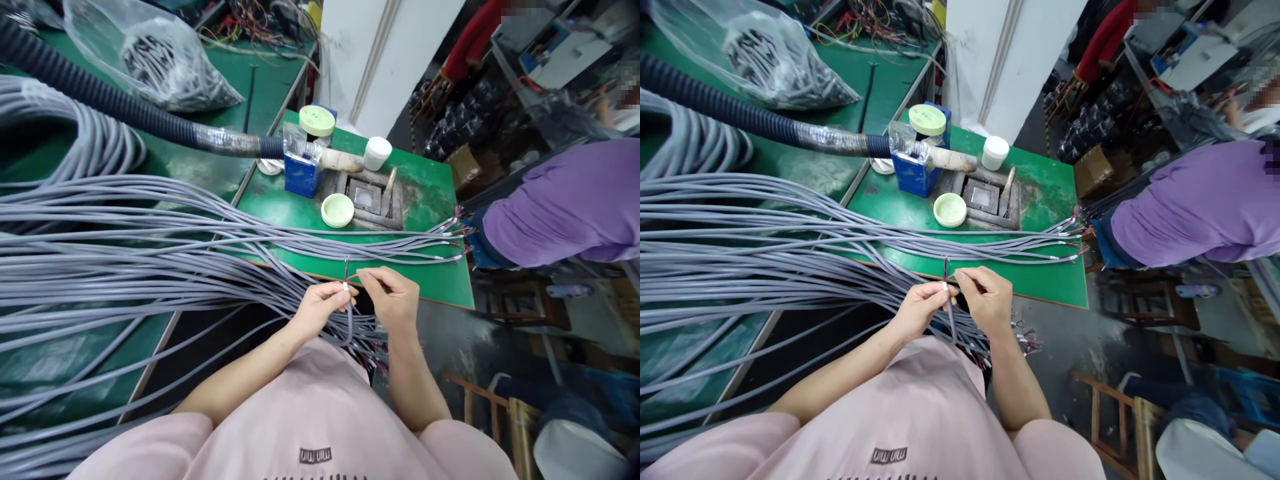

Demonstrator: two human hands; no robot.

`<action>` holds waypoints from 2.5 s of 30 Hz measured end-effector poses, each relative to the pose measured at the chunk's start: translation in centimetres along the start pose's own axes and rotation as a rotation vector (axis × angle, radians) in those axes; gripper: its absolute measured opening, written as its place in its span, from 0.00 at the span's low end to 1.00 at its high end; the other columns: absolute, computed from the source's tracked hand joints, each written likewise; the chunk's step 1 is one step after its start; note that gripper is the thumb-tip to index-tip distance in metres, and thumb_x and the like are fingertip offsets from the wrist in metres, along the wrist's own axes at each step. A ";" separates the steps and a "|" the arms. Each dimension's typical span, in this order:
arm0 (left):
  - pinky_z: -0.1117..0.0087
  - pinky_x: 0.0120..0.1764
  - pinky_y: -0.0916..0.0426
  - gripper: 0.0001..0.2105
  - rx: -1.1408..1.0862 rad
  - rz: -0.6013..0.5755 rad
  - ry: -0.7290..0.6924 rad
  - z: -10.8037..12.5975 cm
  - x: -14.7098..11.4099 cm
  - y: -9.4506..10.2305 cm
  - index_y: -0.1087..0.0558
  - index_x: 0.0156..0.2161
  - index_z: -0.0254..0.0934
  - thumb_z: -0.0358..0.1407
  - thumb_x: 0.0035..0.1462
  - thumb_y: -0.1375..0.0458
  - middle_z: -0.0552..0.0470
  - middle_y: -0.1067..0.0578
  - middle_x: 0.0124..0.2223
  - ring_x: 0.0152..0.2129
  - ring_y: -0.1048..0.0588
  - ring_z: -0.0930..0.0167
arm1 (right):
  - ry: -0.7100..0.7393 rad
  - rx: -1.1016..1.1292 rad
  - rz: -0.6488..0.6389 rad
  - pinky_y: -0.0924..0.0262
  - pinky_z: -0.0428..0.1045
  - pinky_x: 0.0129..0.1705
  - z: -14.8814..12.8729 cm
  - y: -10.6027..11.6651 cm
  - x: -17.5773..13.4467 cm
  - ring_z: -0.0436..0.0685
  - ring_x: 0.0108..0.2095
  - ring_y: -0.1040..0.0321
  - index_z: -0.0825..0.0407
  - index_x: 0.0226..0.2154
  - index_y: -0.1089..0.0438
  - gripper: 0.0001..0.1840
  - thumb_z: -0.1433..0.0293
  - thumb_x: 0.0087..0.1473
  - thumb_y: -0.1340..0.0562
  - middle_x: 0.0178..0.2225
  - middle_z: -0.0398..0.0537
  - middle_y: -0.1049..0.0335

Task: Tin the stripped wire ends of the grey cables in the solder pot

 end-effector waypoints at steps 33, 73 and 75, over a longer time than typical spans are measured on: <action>0.69 0.36 0.33 0.10 1.162 0.344 -0.700 13.0 0.4 6.2 0.22 0.37 0.37 0.38 0.60 0.45 0.50 0.21 0.32 0.30 0.26 0.70 | 0.396 -0.158 0.314 0.33 0.55 0.44 -1.4 4.8 7.5 0.57 0.39 0.27 0.50 0.39 0.27 0.10 0.67 0.61 0.44 0.35 0.48 0.23; 0.66 0.35 0.41 0.11 1.491 0.388 -0.676 10.6 2.1 7.5 0.23 0.38 0.41 0.39 0.62 0.48 0.50 0.21 0.33 0.32 0.26 0.69 | 0.358 -0.356 -0.126 0.37 0.53 0.42 1.1 -6.9 16.0 0.58 0.35 0.29 0.46 0.32 0.27 0.09 0.66 0.57 0.43 0.30 0.43 0.23; 0.66 0.35 0.41 0.11 1.508 0.387 -0.673 10.7 2.1 7.4 0.23 0.38 0.41 0.39 0.62 0.48 0.51 0.21 0.33 0.31 0.26 0.69 | 0.352 -0.338 -0.081 0.37 0.53 0.43 0.9 -5.7 16.4 0.58 0.36 0.29 0.47 0.32 0.27 0.10 0.65 0.58 0.43 0.30 0.44 0.23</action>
Point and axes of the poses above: each hand's wrist, its own x-axis towards the middle knuckle, its own y-axis out of the back of the hand, z = x × y, the point moved 9 cm from there along x, towards the middle knuckle
